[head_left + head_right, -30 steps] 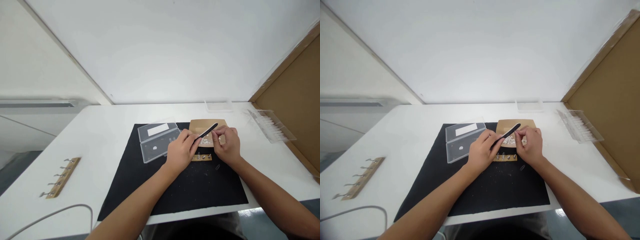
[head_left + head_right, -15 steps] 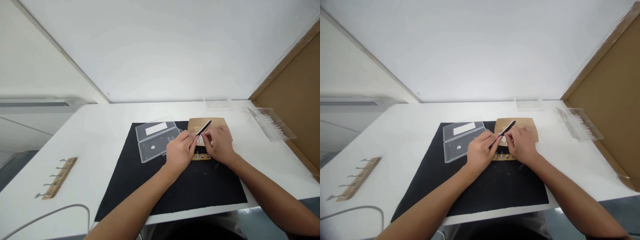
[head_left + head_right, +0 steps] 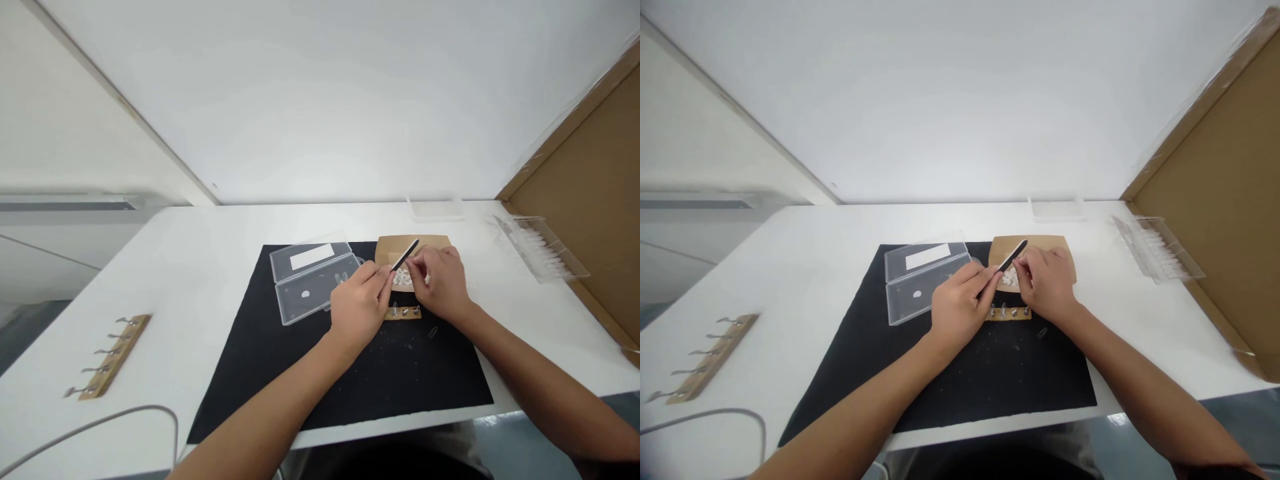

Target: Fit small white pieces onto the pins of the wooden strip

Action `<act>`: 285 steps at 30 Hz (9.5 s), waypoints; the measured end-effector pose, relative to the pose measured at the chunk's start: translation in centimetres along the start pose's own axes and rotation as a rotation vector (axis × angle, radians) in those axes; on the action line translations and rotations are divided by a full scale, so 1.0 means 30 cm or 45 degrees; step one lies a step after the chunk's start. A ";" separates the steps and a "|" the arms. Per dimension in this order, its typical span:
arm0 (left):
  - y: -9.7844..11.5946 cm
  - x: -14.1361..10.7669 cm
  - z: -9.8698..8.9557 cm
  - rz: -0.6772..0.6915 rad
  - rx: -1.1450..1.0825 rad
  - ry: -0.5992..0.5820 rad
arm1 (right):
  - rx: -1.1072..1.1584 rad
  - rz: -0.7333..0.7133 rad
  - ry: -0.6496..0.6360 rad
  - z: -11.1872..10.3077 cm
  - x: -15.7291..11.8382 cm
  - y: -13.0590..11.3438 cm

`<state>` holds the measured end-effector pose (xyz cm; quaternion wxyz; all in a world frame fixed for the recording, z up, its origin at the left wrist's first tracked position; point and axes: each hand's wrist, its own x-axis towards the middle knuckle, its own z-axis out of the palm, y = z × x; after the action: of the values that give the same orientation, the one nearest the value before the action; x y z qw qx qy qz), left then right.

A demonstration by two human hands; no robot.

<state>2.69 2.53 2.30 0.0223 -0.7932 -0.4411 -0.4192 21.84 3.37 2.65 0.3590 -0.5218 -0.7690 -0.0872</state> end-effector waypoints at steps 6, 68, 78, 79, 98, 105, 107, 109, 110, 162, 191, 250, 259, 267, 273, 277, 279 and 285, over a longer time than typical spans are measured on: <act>-0.007 -0.003 0.000 0.019 -0.057 0.030 | 0.082 -0.007 0.020 -0.023 -0.008 -0.005; -0.052 -0.028 0.016 0.116 0.000 -0.209 | 0.504 -0.213 0.043 -0.032 -0.042 0.013; -0.047 -0.028 0.016 0.097 0.029 -0.182 | 0.433 -0.200 0.105 -0.018 -0.048 0.008; -0.046 -0.028 0.016 0.094 0.034 -0.186 | 0.436 -0.200 0.106 -0.018 -0.048 0.006; -0.044 -0.018 0.015 0.111 -0.063 -0.104 | 0.415 -0.064 0.140 -0.024 -0.041 0.014; -0.054 -0.025 0.020 0.116 -0.024 -0.128 | 0.427 -0.091 0.115 -0.025 -0.047 0.018; -0.054 -0.025 0.020 0.119 -0.025 -0.136 | 0.426 -0.106 0.085 -0.025 -0.049 0.017; -0.052 -0.024 0.018 0.128 -0.031 -0.122 | 0.423 -0.112 0.077 -0.025 -0.052 0.016; -0.051 -0.023 0.017 0.133 -0.033 -0.105 | 0.423 -0.107 0.089 -0.025 -0.053 0.016; -0.070 -0.036 0.008 0.266 -0.053 -0.081 | 0.609 0.245 0.028 -0.043 -0.062 -0.002; -0.104 -0.032 -0.019 0.502 0.010 -0.022 | 0.911 0.429 -0.200 -0.046 -0.087 -0.013; -0.071 -0.025 0.016 0.300 -0.055 -0.023 | 0.391 0.195 -0.048 -0.044 -0.079 -0.029; -0.069 -0.024 0.020 0.232 -0.117 -0.041 | 0.198 0.268 0.078 -0.027 -0.068 0.003; -0.046 -0.008 0.019 0.131 -0.182 0.012 | 0.084 0.203 0.151 -0.003 -0.056 -0.006; -0.044 -0.005 0.025 0.154 -0.203 0.029 | 0.050 0.155 0.122 0.008 -0.063 -0.007; -0.047 -0.006 0.028 0.146 -0.228 0.004 | 0.050 0.093 0.096 0.015 -0.064 -0.002; -0.046 -0.005 0.028 0.142 -0.240 -0.006 | -0.008 0.024 0.088 0.018 -0.065 -0.001; -0.039 -0.007 0.028 0.107 -0.257 -0.013 | -0.145 0.020 0.214 0.021 -0.065 0.004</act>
<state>2.33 3.46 1.22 -0.0423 -0.8113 -0.3633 -0.4562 22.04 2.29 0.91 0.3928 -0.5381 -0.7258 -0.1714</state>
